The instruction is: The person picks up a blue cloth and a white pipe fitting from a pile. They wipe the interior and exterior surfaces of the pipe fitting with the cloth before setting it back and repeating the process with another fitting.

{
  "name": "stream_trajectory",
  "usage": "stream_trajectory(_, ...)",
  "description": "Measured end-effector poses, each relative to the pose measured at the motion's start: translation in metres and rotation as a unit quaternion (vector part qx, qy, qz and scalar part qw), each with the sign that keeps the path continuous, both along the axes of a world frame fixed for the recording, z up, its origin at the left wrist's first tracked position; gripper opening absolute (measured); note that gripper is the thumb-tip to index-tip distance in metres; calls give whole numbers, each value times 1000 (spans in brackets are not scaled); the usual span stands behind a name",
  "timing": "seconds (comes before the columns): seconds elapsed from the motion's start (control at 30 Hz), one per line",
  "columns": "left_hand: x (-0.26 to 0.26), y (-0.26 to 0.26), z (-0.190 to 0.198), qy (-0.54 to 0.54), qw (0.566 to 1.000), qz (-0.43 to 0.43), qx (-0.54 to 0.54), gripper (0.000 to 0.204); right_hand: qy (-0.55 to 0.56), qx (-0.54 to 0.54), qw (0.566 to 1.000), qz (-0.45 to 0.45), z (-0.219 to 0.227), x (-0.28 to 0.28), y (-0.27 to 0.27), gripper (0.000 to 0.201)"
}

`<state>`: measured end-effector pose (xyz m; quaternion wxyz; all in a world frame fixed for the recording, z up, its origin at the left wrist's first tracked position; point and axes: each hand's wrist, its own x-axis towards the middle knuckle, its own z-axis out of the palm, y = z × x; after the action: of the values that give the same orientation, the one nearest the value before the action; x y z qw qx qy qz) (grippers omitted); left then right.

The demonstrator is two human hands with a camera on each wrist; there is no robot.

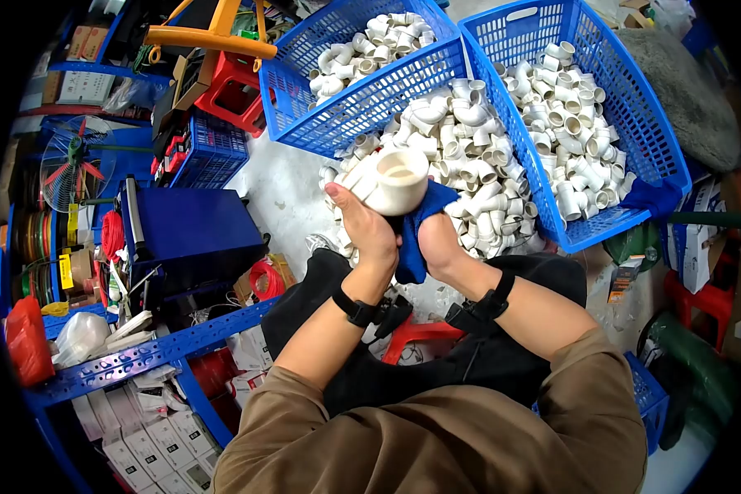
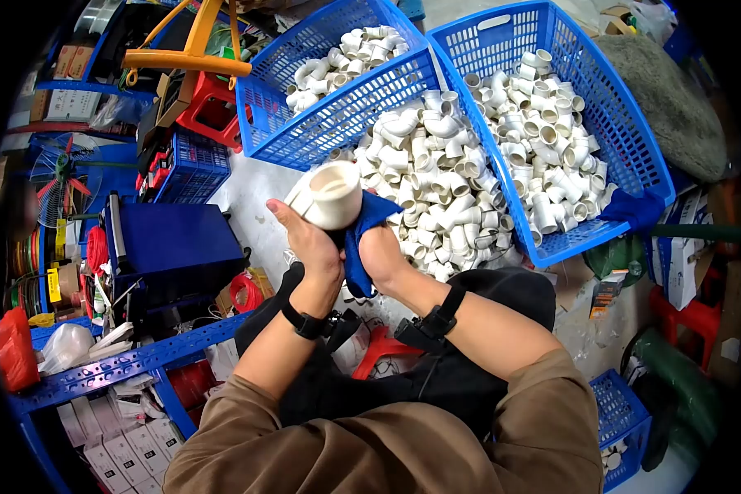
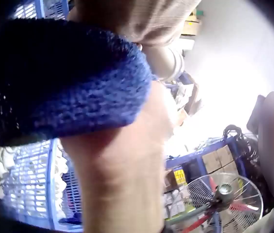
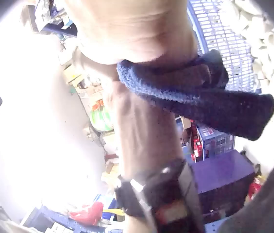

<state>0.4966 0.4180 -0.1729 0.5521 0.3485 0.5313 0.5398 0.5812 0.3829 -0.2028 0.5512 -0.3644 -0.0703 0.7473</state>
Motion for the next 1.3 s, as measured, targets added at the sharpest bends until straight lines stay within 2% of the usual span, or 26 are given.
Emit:
stream_trajectory(0.03, 0, 10, -17, 24, 993, 24, 112, 78, -22, 91, 994, 50, -15, 2, -2, 51)
stream_trajectory(0.1, -12, 15, -30, 168, 972, 16, 164, 71, 55, 103, 993, -20, -15, -9, -4, 57)
stream_trajectory(0.13, -15, 18, -31, 129, 972, -7, 198, 56, -9, 83, 996, -32, -6, -11, -3, 61)
stream_trajectory(0.17, -15, 16, -35, 129, 972, -8, 195, 56, -9, 81, 996, -33, -8, -10, -2, 61)
stream_trajectory(0.23, -8, 12, -31, 195, 941, -60, 271, 55, -152, 92, 982, -61, -11, -3, 7, 63)
stream_trajectory(0.27, -8, 12, -33, 178, 935, -90, 294, 56, -57, 75, 986, -134, -10, -2, 11, 69)
stream_trajectory(0.3, -10, 11, -30, 243, 907, -123, 320, 54, -58, 52, 984, -162, -5, 5, 14, 74)
stream_trajectory(0.37, -5, 11, -30, 218, 909, -111, 337, 49, 34, 37, 984, -172, 0, 19, 23, 78)
stream_trajectory(0.4, -5, 11, -29, 216, 909, -111, 337, 49, 99, 38, 981, -163, -9, 28, 30, 78)
stream_trajectory(0.43, -8, 10, -29, 165, 935, -131, 286, 51, 107, 7, 979, -176, -3, 37, 35, 88)
stream_trajectory(0.47, -8, 9, -29, 112, 955, -150, 232, 53, 132, 54, 975, -169, 4, 45, 37, 87)
stream_trajectory(0.57, -3, 5, -41, 79, 961, -145, 220, 59, 192, 167, 962, -100, -10, 55, 36, 86)
stream_trajectory(0.6, 3, 6, -40, 152, 949, -121, 249, 70, 234, 119, 958, -113, -15, 48, 36, 83)
stream_trajectory(0.63, 8, 10, -41, 203, 938, -79, 271, 67, 273, 71, 951, -127, -16, 39, 35, 81)
stream_trajectory(0.7, 11, 25, -43, 271, 906, -79, 316, 65, 280, 25, 946, -161, -16, 19, 31, 77)
stream_trajectory(0.77, 15, 38, -54, 331, 878, -78, 336, 56, 223, -45, 957, -179, -18, 17, 28, 70)
stream_trajectory(0.87, 26, 51, -57, 385, 908, -90, 142, 39, 0, -128, 982, -140, -24, 25, 27, 51)
stream_trajectory(0.9, 22, 64, -83, 340, 931, -70, 108, 43, 46, -129, 973, -186, -7, 32, 26, 42)
stream_trajectory(0.97, 38, 70, -71, 111, 990, -30, -81, 54, 61, -94, 971, -209, -12, 44, 30, 34)
stream_trajectory(1.0, 44, 73, -69, 65, 988, 2, -140, 62, 50, -62, 966, -246, -25, 51, 34, 31)
stream_trajectory(1.03, 43, 78, -80, 25, 987, -2, -158, 61, 21, -76, 959, -273, -9, 65, 37, 30)
stream_trajectory(1.1, 48, 80, -99, -9, 982, -72, -172, 57, 81, -23, 952, -295, 15, 90, 33, 30)
stream_trajectory(1.13, 50, 83, -104, -22, 970, -159, -182, 52, 100, 1, 953, -287, 17, 96, 31, 30)
stream_trajectory(1.17, 64, 76, -116, -17, 977, -137, -163, 49, 148, 22, 945, -290, 10, 98, 33, 27)
stream_trajectory(1.23, 97, 70, -128, -300, 915, -76, -258, 48, 202, 41, 942, -266, 18, 98, 29, 25)
stream_trajectory(1.3, 111, 67, -131, -302, 912, -99, -257, 48, 204, 73, 945, -246, 11, 95, 26, 30)
